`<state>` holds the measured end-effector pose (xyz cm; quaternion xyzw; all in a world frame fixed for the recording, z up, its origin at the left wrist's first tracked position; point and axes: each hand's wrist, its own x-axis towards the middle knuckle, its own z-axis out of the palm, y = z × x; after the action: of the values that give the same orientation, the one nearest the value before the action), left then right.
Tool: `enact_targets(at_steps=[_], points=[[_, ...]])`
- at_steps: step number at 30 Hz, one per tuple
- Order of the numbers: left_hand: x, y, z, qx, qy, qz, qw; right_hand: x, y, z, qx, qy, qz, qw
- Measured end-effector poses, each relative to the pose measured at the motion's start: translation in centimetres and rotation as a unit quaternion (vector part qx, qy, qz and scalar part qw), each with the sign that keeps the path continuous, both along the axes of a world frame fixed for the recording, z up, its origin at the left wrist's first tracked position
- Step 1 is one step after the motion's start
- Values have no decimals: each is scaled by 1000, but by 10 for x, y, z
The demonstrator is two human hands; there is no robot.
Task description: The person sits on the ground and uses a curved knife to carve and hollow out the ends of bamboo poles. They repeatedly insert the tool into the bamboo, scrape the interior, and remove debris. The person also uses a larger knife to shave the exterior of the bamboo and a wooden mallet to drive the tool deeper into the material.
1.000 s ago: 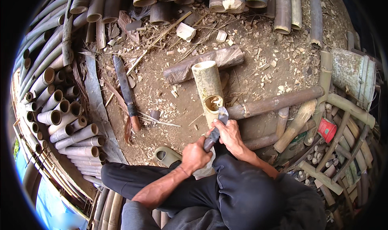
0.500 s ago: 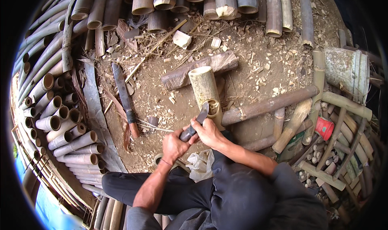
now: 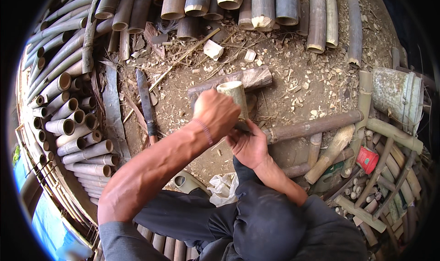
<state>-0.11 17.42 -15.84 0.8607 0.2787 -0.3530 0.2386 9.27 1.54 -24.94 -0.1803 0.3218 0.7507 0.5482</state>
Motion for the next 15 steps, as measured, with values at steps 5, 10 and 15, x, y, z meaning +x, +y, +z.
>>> enact_targets(at_steps=[5, 10, 15], points=[[-84, -114, -10, -196, -12, 270, 943, 0, -28, 38, 81, -216, 378, 897], [-54, -129, -18, -461, -101, 349, 809, 48, -33, 51, 190, -555, 400, 705], [-1, -129, -60, -519, -166, 640, 541, 76, -30, 44, 212, -736, 533, 360]])
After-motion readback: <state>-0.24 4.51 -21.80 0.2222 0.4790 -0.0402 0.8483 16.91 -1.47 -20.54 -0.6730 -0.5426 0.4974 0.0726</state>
